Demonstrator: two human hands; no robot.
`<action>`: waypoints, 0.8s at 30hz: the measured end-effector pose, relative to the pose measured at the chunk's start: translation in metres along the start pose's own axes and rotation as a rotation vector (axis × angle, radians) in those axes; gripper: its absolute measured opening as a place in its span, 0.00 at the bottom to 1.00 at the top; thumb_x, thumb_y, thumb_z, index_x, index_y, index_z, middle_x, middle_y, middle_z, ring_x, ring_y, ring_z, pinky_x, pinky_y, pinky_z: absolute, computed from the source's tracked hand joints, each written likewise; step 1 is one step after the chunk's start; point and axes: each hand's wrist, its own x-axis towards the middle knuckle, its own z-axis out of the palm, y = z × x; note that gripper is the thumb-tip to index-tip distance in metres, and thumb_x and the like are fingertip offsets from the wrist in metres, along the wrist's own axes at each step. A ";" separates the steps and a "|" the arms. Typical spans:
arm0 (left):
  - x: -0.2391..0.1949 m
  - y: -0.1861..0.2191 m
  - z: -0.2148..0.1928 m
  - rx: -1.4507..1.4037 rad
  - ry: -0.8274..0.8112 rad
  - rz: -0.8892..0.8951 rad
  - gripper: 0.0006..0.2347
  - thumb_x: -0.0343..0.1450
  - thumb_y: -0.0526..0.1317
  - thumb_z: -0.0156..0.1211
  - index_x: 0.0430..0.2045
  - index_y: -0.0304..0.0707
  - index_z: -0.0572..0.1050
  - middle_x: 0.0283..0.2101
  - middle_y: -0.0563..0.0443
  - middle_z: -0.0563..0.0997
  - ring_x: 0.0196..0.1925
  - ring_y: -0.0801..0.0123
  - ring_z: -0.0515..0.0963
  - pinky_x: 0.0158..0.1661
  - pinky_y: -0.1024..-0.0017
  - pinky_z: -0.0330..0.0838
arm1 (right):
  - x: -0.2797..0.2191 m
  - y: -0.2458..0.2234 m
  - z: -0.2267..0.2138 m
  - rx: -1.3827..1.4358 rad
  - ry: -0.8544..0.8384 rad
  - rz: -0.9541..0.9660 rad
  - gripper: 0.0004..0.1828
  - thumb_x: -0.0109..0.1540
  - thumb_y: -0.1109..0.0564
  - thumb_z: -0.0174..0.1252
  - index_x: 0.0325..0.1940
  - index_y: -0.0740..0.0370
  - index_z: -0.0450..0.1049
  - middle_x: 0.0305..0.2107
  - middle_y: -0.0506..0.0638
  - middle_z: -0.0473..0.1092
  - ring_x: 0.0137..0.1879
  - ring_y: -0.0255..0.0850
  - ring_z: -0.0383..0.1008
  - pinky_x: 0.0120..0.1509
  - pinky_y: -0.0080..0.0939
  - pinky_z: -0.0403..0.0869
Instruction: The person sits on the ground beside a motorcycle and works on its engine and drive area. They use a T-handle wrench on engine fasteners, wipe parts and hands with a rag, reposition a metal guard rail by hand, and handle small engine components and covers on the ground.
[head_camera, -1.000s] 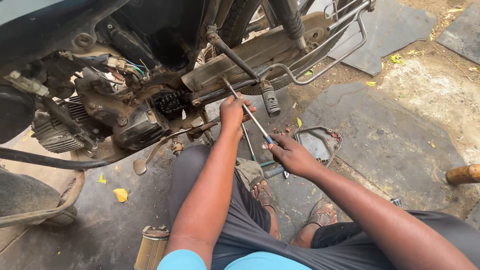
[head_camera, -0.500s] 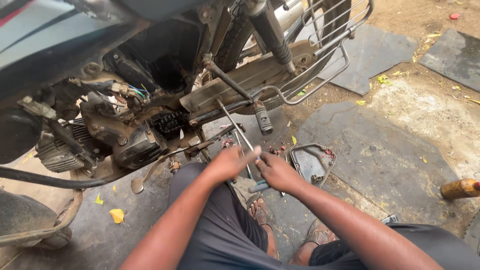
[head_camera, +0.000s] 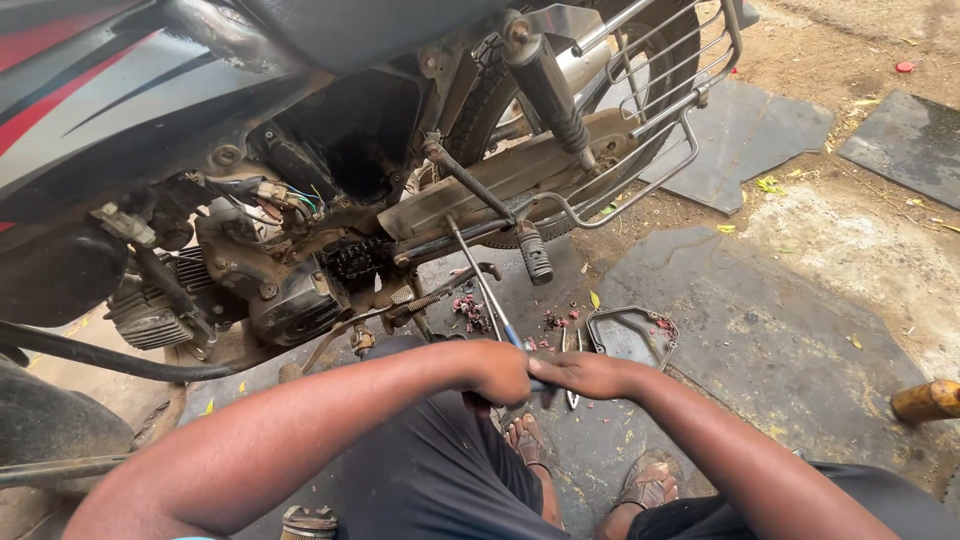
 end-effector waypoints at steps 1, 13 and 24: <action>-0.006 0.003 -0.002 0.083 -0.015 -0.057 0.13 0.69 0.38 0.52 0.37 0.24 0.79 0.33 0.38 0.85 0.28 0.55 0.88 0.28 0.61 0.83 | -0.007 0.002 -0.002 -0.059 -0.111 0.023 0.36 0.69 0.30 0.40 0.54 0.61 0.76 0.31 0.47 0.77 0.40 0.34 0.76 0.49 0.38 0.74; -0.028 0.008 0.013 0.488 0.318 0.095 0.14 0.61 0.44 0.61 0.31 0.31 0.83 0.36 0.36 0.84 0.43 0.48 0.85 0.44 0.56 0.78 | 0.002 0.003 -0.005 -0.193 -0.144 -0.027 0.34 0.67 0.30 0.41 0.44 0.61 0.79 0.33 0.51 0.76 0.40 0.37 0.74 0.49 0.43 0.74; 0.105 -0.033 0.110 -0.050 0.736 0.232 0.11 0.66 0.45 0.63 0.27 0.34 0.83 0.33 0.33 0.83 0.39 0.42 0.83 0.44 0.53 0.77 | -0.067 -0.127 -0.010 -0.633 0.408 -0.050 0.16 0.55 0.45 0.65 0.42 0.53 0.77 0.30 0.55 0.78 0.39 0.55 0.79 0.43 0.55 0.76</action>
